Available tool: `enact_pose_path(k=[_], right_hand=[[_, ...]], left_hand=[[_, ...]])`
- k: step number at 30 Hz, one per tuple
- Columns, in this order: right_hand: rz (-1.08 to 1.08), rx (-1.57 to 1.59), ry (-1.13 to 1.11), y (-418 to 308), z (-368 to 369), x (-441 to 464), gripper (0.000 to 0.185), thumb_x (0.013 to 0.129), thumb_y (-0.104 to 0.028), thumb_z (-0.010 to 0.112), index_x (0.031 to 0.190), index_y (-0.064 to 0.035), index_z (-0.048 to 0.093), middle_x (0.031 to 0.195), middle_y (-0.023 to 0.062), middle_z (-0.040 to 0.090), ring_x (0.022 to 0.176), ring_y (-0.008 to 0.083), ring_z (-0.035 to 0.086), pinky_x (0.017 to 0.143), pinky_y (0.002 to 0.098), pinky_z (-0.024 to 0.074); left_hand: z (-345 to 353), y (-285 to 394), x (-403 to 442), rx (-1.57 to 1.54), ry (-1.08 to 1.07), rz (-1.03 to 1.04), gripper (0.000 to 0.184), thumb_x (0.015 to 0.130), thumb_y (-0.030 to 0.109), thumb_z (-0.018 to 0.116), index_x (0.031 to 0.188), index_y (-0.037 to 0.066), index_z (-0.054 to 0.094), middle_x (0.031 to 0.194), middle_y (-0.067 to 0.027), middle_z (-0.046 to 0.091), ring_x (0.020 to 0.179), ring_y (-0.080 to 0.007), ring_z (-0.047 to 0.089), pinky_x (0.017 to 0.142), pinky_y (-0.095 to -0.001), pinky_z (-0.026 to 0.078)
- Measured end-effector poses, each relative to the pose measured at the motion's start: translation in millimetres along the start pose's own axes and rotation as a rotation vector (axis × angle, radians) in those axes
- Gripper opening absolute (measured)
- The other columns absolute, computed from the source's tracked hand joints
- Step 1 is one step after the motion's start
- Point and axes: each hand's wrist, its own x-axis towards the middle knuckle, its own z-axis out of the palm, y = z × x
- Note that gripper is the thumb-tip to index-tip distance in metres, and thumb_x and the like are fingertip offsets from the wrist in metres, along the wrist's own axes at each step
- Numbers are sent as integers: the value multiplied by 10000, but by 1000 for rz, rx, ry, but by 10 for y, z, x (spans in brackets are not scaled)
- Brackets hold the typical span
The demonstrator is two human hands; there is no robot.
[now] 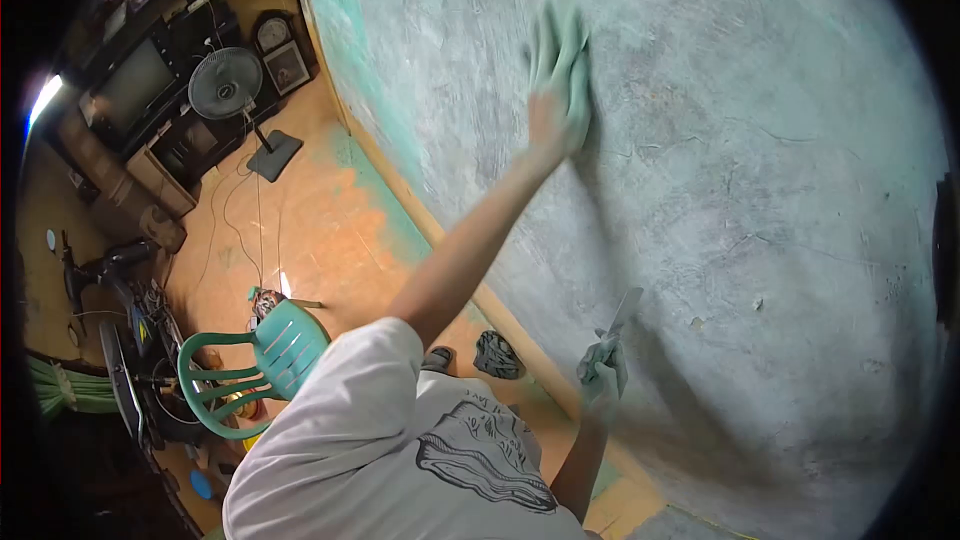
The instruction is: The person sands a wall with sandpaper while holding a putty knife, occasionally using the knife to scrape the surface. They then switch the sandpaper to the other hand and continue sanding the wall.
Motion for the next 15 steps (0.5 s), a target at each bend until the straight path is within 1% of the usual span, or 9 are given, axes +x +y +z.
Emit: enact_pose_path(k=[2,3,4,5,6,9,11,13,15], right_hand=[[7,9,16,30,104,24,418,808,-55,500,1212,39,555,893,48,510,728,116,486,633,248,434],[14,20,33,21,201,40,422,809,-50,501,1217,38,557,893,45,509,730,118,490,636,247,435],[20,32,54,0,279,40,425,810,-46,502,1223,37,559,894,42,508,731,119,494,640,246,436],[48,50,37,-51,337,37,429,819,-39,502,1237,40,561,896,37,507,735,124,503,650,243,438],[36,31,16,-29,328,46,425,821,-38,502,1235,39,563,894,36,505,735,123,503,653,242,437],[34,-38,-41,-31,279,145,416,831,-37,497,1236,29,563,892,25,495,735,116,500,661,237,434],[22,-45,-1,-55,271,201,397,829,-37,499,1217,17,562,887,20,495,734,115,497,661,236,432],[3,-44,11,-45,271,258,372,826,-38,498,1191,3,560,881,20,495,732,114,495,659,236,430],[-24,-44,1,-14,248,298,342,823,-39,496,1159,-13,555,872,25,497,731,115,494,655,238,426]], left_hand=[[-2,-192,-834,-12,-35,-279,556,1113,201,291,1657,109,221,1731,-192,86,1602,-370,55,1281,-530,45],[-24,-263,-1284,-47,-58,-424,557,1119,197,280,1651,56,192,1730,-197,84,1603,-362,46,1291,-480,60],[41,-410,-1784,-109,2,-513,549,1110,163,292,1643,47,227,1725,-206,111,1597,-397,52,1289,-464,59],[36,-468,-2154,-155,5,-594,548,1112,163,292,1638,27,223,1725,-208,105,1596,-403,53,1289,-454,68],[-19,-430,-2235,-202,12,-672,548,1113,162,293,1633,8,219,1725,-211,100,1594,-408,53,1289,-444,77],[56,-586,-1965,-15,34,-621,542,1115,166,307,1622,-12,238,1712,-234,131,1586,-431,75,1286,-457,106],[-77,-549,-1218,13,-8,-472,550,1125,182,315,1629,-8,203,1700,-276,116,1578,-449,87,1284,-472,130],[-216,-454,-435,-25,9,-259,550,1121,178,332,1627,-4,217,1697,-274,138,1573,-449,130,1278,-474,161],[-282,-375,123,-29,59,-74,532,1102,136,363,1604,-25,283,1684,-264,205,1564,-450,170,1281,-471,153]])
